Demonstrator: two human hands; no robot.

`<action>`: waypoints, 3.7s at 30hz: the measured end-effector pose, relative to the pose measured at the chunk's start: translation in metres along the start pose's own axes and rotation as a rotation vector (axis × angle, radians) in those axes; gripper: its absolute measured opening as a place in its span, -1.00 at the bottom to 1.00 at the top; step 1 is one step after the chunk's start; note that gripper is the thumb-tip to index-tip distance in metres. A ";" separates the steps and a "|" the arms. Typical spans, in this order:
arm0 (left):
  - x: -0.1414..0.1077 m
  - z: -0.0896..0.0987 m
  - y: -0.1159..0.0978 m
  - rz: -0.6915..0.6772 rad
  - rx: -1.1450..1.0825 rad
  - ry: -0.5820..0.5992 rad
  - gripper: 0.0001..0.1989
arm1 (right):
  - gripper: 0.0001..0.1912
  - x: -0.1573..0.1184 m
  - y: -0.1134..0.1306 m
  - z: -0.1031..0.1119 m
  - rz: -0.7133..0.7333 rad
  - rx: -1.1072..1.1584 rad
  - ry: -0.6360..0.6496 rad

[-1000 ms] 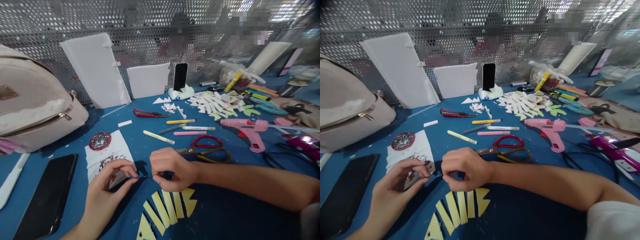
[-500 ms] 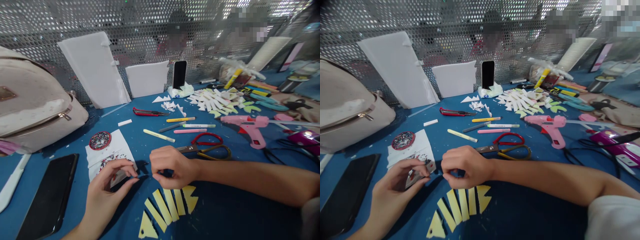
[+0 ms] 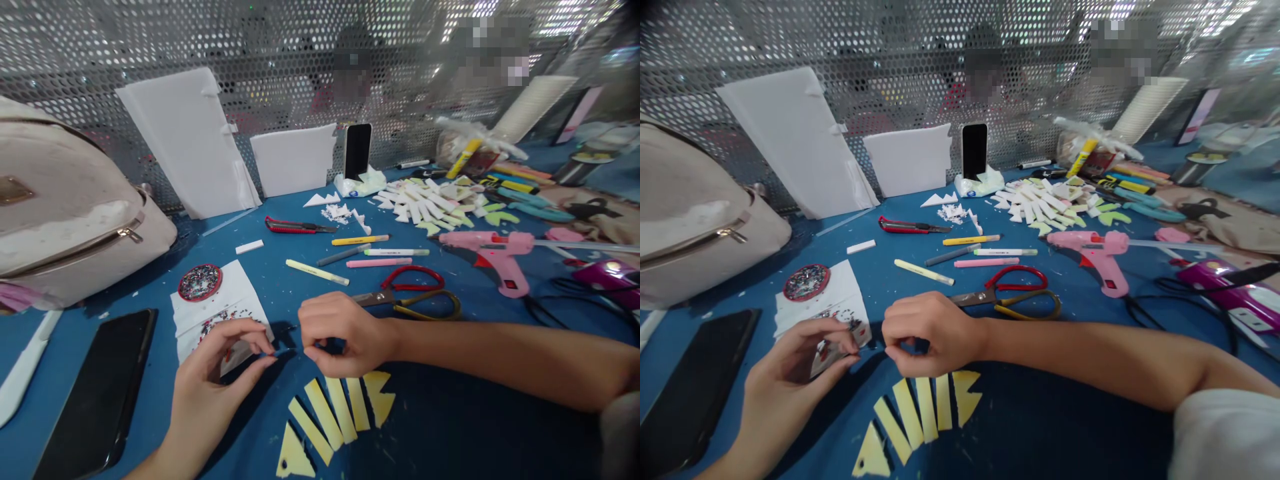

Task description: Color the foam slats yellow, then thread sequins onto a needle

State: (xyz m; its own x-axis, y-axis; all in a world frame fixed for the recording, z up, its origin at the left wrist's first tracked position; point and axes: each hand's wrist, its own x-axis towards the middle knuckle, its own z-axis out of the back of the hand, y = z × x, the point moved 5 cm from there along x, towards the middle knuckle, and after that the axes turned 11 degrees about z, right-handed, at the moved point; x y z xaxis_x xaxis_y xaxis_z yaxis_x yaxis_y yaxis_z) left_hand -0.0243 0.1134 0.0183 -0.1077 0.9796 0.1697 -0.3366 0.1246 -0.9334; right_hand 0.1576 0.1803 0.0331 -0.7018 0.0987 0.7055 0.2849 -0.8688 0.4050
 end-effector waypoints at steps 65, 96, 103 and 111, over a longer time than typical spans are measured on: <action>-0.017 -0.024 -0.029 -0.550 0.336 0.339 -0.85 | -0.91 0.000 -0.004 -0.006 -0.043 0.021 0.063; -0.022 -0.025 -0.027 -0.613 0.450 0.299 -0.73 | -0.89 0.001 -0.011 0.002 -0.158 0.131 -0.067; -0.006 -0.011 -0.025 -0.354 0.314 0.148 -0.87 | -0.88 0.000 -0.003 -0.010 0.110 -0.015 0.118; -0.012 -0.015 -0.023 -0.384 0.298 0.173 -0.88 | -0.76 0.000 -0.005 -0.009 0.068 0.010 0.129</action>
State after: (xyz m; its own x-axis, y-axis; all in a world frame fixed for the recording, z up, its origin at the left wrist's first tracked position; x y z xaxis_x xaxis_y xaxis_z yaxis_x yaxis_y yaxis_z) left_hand -0.0011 0.1016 0.0333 0.2238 0.8868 0.4043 -0.5763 0.4550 -0.6789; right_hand 0.1500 0.1802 0.0259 -0.7588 -0.0243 0.6509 0.3406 -0.8665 0.3648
